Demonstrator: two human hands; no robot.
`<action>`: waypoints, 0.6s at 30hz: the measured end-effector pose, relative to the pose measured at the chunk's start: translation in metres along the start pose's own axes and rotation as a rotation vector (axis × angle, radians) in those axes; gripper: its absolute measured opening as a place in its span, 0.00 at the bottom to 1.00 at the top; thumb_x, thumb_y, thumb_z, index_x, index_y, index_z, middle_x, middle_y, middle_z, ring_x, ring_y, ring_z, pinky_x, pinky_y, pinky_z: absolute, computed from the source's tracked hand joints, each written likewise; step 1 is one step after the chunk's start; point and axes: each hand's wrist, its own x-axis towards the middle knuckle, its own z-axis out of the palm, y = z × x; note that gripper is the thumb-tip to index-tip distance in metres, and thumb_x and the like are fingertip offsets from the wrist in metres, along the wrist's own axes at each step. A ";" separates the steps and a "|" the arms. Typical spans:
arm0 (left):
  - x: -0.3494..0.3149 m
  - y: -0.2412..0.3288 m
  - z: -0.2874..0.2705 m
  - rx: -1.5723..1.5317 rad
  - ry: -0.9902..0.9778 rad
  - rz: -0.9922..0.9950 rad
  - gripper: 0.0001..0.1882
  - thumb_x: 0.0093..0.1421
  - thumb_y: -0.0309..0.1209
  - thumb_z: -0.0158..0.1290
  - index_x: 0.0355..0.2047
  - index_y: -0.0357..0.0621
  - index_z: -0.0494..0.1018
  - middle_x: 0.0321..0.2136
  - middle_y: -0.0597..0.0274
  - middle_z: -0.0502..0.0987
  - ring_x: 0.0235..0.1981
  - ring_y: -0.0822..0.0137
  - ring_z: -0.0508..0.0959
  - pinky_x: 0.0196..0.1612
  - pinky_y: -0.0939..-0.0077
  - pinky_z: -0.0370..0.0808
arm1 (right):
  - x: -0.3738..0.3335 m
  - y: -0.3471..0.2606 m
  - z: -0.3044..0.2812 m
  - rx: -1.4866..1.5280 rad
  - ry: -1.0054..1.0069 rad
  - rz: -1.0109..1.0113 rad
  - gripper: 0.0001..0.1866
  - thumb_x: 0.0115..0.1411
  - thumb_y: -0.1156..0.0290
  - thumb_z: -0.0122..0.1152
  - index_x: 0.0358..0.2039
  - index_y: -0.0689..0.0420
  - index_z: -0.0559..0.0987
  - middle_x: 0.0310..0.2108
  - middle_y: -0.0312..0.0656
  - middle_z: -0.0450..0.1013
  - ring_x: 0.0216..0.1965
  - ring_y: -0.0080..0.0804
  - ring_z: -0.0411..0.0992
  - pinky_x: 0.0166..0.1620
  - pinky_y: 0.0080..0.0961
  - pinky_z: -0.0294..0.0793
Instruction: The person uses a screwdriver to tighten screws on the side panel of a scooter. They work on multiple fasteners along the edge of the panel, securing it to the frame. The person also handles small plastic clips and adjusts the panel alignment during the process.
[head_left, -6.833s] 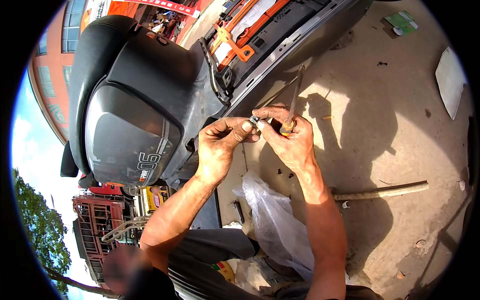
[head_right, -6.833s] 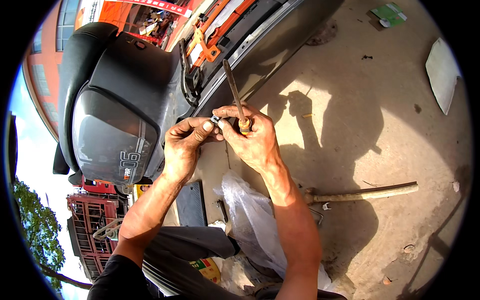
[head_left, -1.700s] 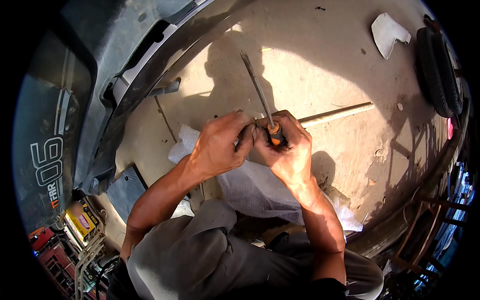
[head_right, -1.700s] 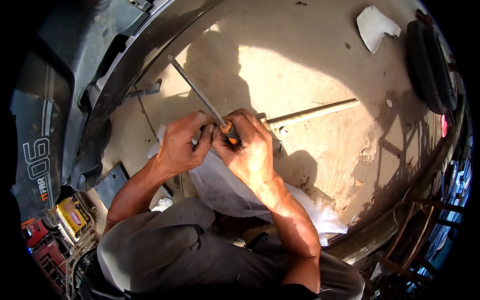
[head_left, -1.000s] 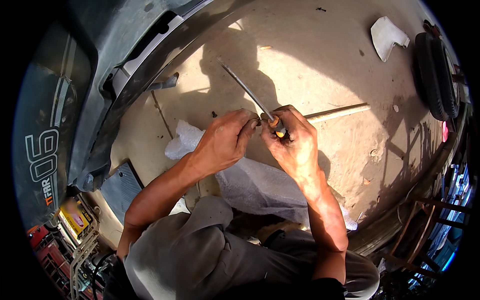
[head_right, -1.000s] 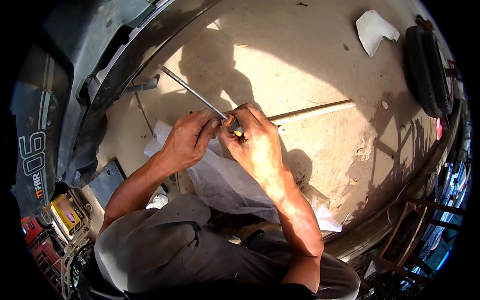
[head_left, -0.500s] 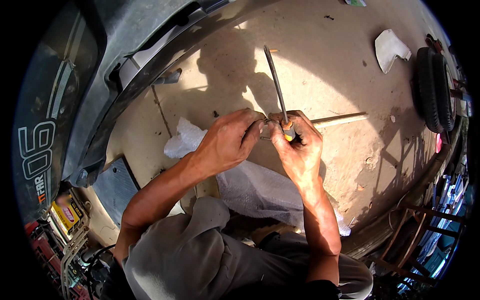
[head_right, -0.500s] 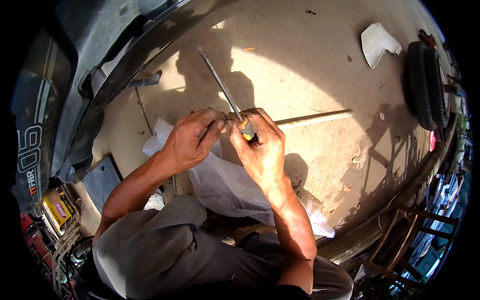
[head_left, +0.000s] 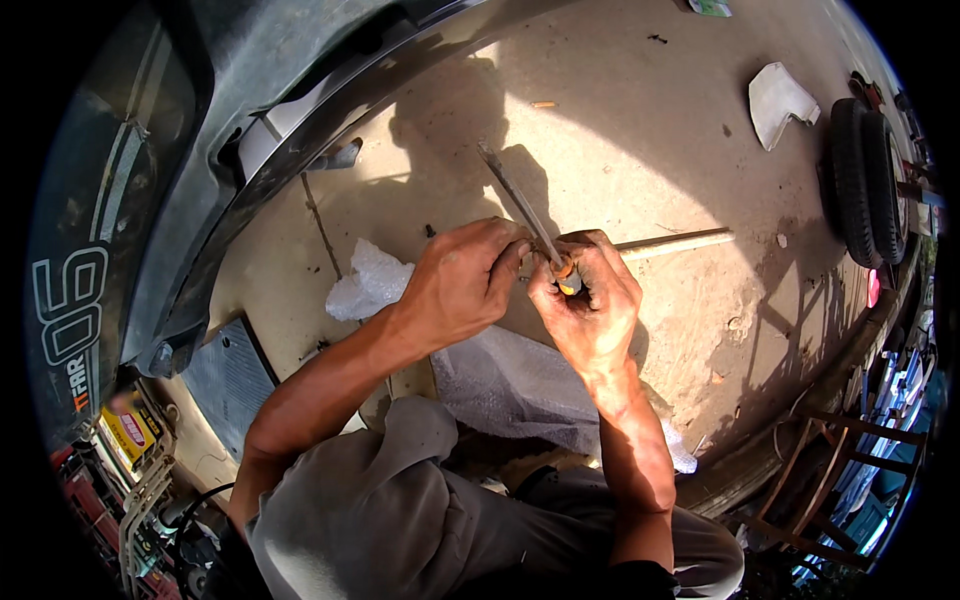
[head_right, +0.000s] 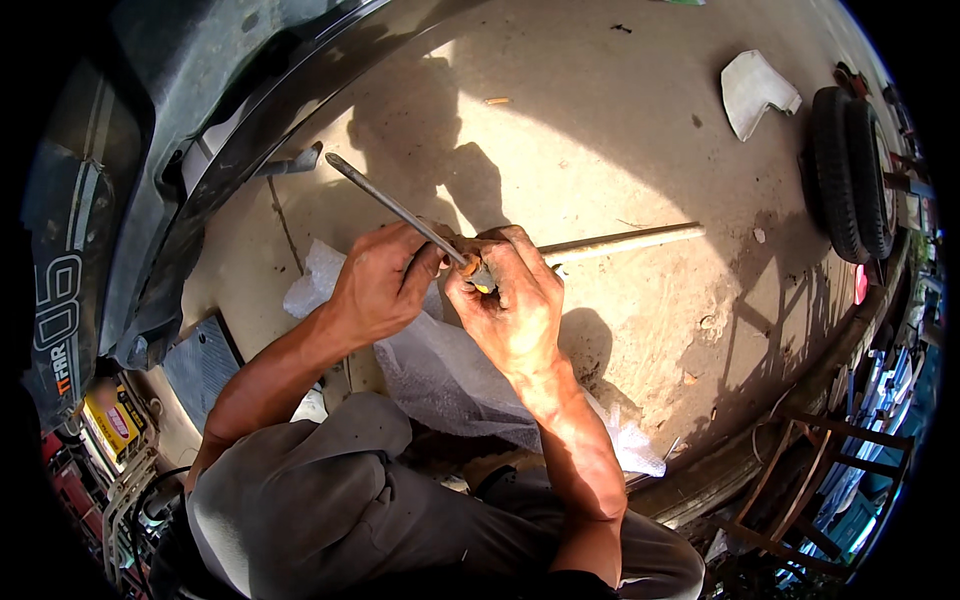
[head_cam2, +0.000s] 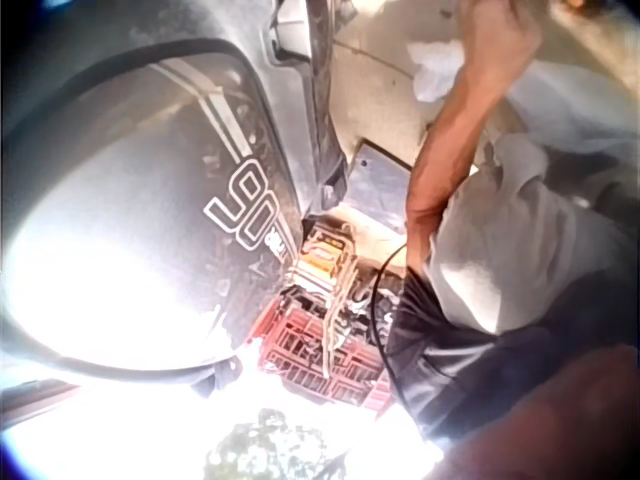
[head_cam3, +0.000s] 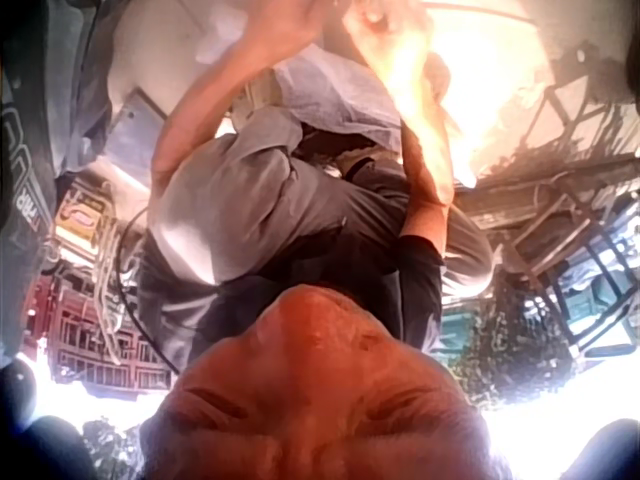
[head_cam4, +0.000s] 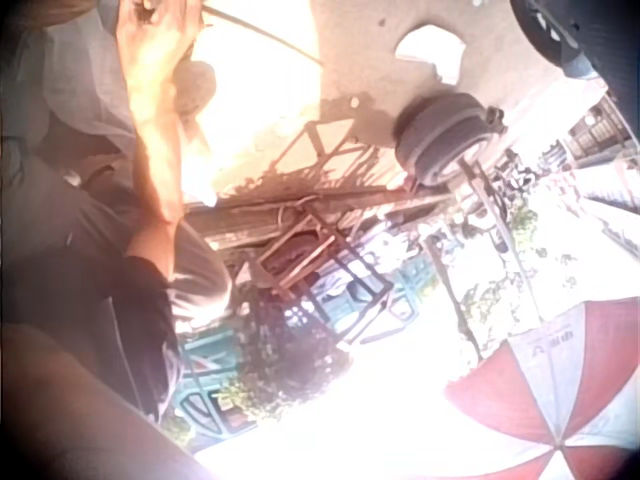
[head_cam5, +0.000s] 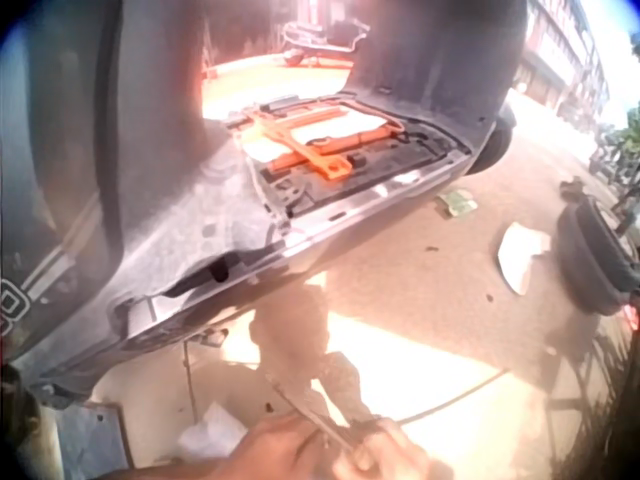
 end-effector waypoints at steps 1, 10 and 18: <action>0.000 -0.002 0.001 0.011 0.008 0.000 0.07 0.66 0.22 0.54 0.42 0.34 0.79 0.30 0.47 0.79 0.31 0.47 0.81 0.36 0.59 0.76 | -0.001 0.000 0.003 -0.009 0.013 -0.014 0.09 0.55 0.84 0.69 0.37 0.63 0.82 0.35 0.45 0.79 0.32 0.31 0.79 0.35 0.26 0.79; 0.008 -0.003 0.004 0.010 0.074 -0.046 0.06 0.65 0.20 0.54 0.40 0.35 0.79 0.29 0.47 0.80 0.29 0.48 0.80 0.34 0.60 0.76 | -0.001 -0.008 0.021 -0.180 0.146 -0.157 0.12 0.52 0.83 0.70 0.38 0.63 0.82 0.36 0.49 0.79 0.33 0.44 0.82 0.35 0.33 0.82; 0.018 -0.012 -0.001 -0.150 0.073 0.061 0.07 0.67 0.22 0.56 0.44 0.34 0.80 0.33 0.49 0.81 0.33 0.53 0.82 0.38 0.64 0.77 | 0.012 0.001 0.002 -0.023 0.041 0.000 0.15 0.53 0.82 0.72 0.42 0.62 0.82 0.38 0.46 0.79 0.36 0.40 0.82 0.37 0.30 0.82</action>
